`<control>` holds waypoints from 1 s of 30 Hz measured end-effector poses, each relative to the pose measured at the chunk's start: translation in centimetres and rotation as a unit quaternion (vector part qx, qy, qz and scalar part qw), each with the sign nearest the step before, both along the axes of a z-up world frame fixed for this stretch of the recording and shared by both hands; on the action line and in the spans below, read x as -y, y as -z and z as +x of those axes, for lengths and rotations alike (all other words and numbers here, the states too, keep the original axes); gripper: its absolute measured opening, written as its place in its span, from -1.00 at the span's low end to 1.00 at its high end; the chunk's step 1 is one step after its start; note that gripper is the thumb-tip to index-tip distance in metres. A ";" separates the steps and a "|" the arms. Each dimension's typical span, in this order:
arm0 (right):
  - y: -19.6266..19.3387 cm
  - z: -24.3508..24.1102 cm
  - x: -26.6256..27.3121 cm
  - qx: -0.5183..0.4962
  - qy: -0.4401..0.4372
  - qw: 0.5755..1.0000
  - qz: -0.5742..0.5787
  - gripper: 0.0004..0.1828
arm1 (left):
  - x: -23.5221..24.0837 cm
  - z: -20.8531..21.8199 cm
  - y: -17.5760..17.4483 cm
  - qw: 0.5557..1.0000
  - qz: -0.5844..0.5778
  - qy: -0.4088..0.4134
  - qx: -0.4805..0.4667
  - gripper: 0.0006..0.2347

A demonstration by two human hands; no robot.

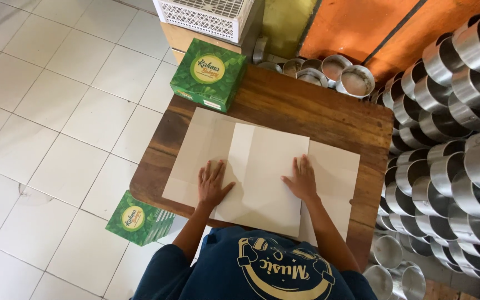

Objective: The person assembles a flat cardboard box into a three-dimensional container. They fold the side flaps, tuck in the tabs, and secure the structure. The completed box is placed on the table.

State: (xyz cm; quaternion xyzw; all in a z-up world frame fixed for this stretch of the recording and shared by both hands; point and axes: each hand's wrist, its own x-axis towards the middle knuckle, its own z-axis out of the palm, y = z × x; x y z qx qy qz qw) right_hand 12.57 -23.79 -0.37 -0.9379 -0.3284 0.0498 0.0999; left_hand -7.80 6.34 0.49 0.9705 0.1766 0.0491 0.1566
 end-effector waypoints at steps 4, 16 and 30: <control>1.7 -4.8 2.2 0.000 0.009 0.999 -0.031 0.03 | 0.0 0.1 0.7 1.000 0.014 0.010 0.002 -0.26; 0.0 -15.5 6.2 0.039 -0.002 0.999 -0.014 0.15 | 0.1 -0.2 0.3 0.999 0.028 0.020 0.023 -0.28; -3.9 -14.8 5.4 -0.155 -0.016 0.976 -0.152 0.52 | 4.8 -2.7 3.0 0.954 -0.256 -0.147 0.044 -0.25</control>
